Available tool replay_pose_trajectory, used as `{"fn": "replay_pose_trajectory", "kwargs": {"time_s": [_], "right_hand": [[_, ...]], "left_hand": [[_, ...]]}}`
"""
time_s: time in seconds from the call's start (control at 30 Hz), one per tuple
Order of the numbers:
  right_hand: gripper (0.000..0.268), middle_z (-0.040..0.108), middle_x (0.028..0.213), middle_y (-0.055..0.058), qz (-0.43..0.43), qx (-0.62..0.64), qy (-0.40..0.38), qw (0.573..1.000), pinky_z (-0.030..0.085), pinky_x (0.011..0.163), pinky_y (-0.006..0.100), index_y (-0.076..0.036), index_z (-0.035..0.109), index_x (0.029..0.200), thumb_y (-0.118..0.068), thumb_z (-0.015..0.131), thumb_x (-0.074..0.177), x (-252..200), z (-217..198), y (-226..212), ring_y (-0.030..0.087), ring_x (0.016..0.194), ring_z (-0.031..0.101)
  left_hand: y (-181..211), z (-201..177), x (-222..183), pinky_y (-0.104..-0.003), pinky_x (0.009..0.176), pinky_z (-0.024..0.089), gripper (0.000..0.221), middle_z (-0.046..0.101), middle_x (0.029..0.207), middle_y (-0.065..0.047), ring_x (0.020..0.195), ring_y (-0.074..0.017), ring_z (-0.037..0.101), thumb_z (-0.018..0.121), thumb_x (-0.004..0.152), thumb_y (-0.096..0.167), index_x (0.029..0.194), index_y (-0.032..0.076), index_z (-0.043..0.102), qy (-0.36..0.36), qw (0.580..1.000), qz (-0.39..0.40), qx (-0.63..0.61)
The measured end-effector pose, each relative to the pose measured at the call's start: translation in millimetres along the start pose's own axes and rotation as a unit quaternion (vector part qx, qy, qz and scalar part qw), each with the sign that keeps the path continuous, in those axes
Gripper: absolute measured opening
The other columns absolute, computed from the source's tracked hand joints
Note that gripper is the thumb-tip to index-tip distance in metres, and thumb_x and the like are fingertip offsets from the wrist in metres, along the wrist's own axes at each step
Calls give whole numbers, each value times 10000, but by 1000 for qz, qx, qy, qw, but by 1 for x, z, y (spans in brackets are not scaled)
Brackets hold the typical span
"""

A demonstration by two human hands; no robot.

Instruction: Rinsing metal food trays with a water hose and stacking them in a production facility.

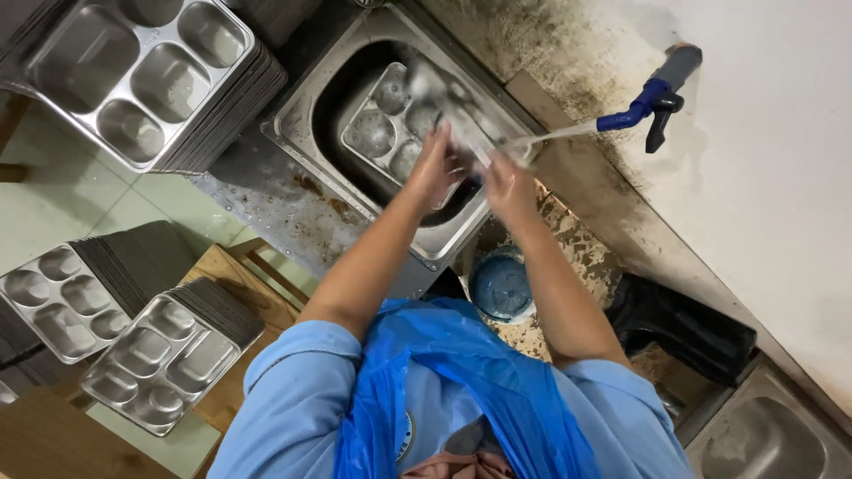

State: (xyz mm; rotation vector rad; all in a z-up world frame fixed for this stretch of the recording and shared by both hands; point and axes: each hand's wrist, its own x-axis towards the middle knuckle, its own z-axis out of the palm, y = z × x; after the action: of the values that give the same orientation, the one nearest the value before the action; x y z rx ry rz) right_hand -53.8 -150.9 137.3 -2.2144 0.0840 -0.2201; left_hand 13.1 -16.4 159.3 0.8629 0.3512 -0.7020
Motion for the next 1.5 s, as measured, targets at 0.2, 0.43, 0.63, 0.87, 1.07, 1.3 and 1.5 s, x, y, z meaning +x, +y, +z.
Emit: {"fn": "replay_pose_trajectory", "kwargs": {"time_s": [0.2,0.43,0.63,0.87,1.07,1.3,1.5], "right_hand": [[313,654,940,41,-183,-234,-111,949,412,885,366,-170,643,1138,-96,503,869,-43,0,29,209,884,614],[366,583,1060,174,46,68,-92,992,413,878,446,-38,597,1156,-193,688,837,3,-55,-23,339,1002,567],[273,663,998,46,278,312,78,905,563,816,244,-89,559,1176,-177,514,921,39,-59,4,99,837,663],[307,612,1070,146,278,190,51,940,534,822,441,-83,607,1174,-99,556,871,28,-55,30,274,901,664],[312,558,1174,132,320,212,-26,923,388,1001,475,-123,474,1270,-232,528,982,17,-35,57,267,1118,561],[189,661,1088,30,320,220,-113,915,533,863,299,-261,457,1139,-280,543,972,44,-16,144,184,1004,664],[340,689,899,-42,350,112,-75,927,546,646,196,-202,553,1200,-182,603,864,38,12,98,30,758,684]], "left_hand": [[-84,-90,84,-617,823,453,818,301,1295,-364,1107,-572,453,691,811,184,1401,-20,163,117,989,-75,43],[-103,-109,83,-473,666,524,563,569,1025,-178,867,-315,617,682,832,284,1292,45,462,121,966,-89,212],[-72,-92,45,-242,401,300,241,502,621,7,467,-74,348,601,856,230,1018,54,635,100,944,-45,313],[-37,-101,14,-446,870,482,245,668,1008,-190,990,-332,628,519,911,88,1115,7,630,94,794,193,569],[-18,-157,-18,-455,817,491,159,575,1079,-61,973,-293,605,525,889,287,1010,315,623,168,483,589,626],[40,-300,-173,-457,872,431,94,575,1107,-70,945,-266,588,601,896,199,986,229,607,242,393,571,679],[42,-457,-302,-381,664,458,327,669,968,-48,809,-250,631,676,610,47,897,197,729,356,489,381,699]]}}
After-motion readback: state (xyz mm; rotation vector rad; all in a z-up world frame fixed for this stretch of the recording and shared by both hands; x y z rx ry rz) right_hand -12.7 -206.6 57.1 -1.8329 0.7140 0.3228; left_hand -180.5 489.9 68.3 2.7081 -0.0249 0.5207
